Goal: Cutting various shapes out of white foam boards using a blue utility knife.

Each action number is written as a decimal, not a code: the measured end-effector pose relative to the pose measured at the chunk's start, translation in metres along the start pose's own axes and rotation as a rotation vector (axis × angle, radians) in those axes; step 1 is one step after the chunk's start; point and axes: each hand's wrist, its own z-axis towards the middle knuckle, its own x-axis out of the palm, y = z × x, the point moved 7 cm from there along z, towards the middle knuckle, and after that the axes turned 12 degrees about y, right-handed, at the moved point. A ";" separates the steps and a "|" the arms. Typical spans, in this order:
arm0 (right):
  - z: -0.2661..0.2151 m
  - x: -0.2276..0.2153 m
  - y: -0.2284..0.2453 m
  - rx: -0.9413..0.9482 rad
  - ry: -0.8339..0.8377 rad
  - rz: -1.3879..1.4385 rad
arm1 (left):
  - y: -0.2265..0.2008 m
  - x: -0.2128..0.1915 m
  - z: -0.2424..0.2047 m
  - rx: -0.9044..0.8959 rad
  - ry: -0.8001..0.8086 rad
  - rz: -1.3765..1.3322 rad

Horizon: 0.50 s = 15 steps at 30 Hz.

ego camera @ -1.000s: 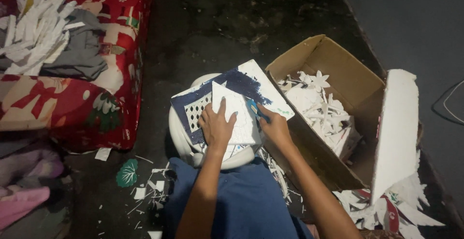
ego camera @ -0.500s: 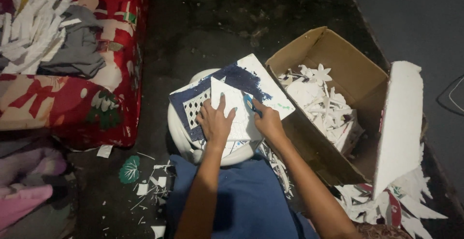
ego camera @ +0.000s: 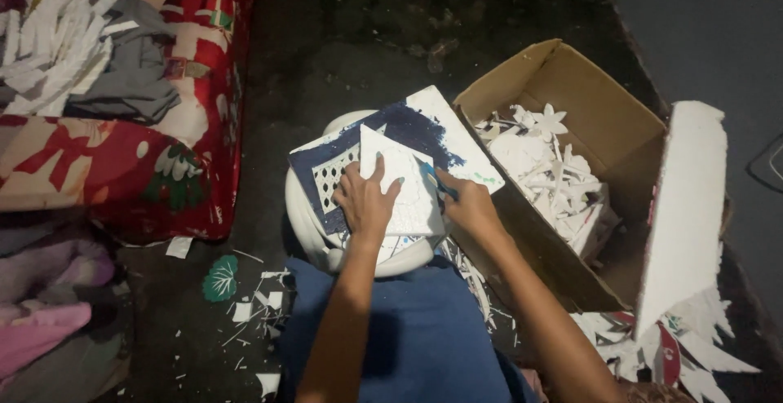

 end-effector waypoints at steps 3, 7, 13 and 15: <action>0.011 0.004 -0.007 -0.048 0.017 0.054 | 0.005 0.003 0.007 0.000 0.024 -0.027; 0.014 0.008 -0.015 -0.058 0.002 0.043 | 0.005 0.003 0.004 -0.016 0.026 -0.055; 0.003 0.000 -0.001 -0.029 0.028 0.035 | 0.004 0.002 0.006 -0.036 0.077 -0.077; 0.016 0.007 -0.015 -0.030 -0.002 0.031 | 0.008 0.008 0.010 -0.017 0.072 -0.083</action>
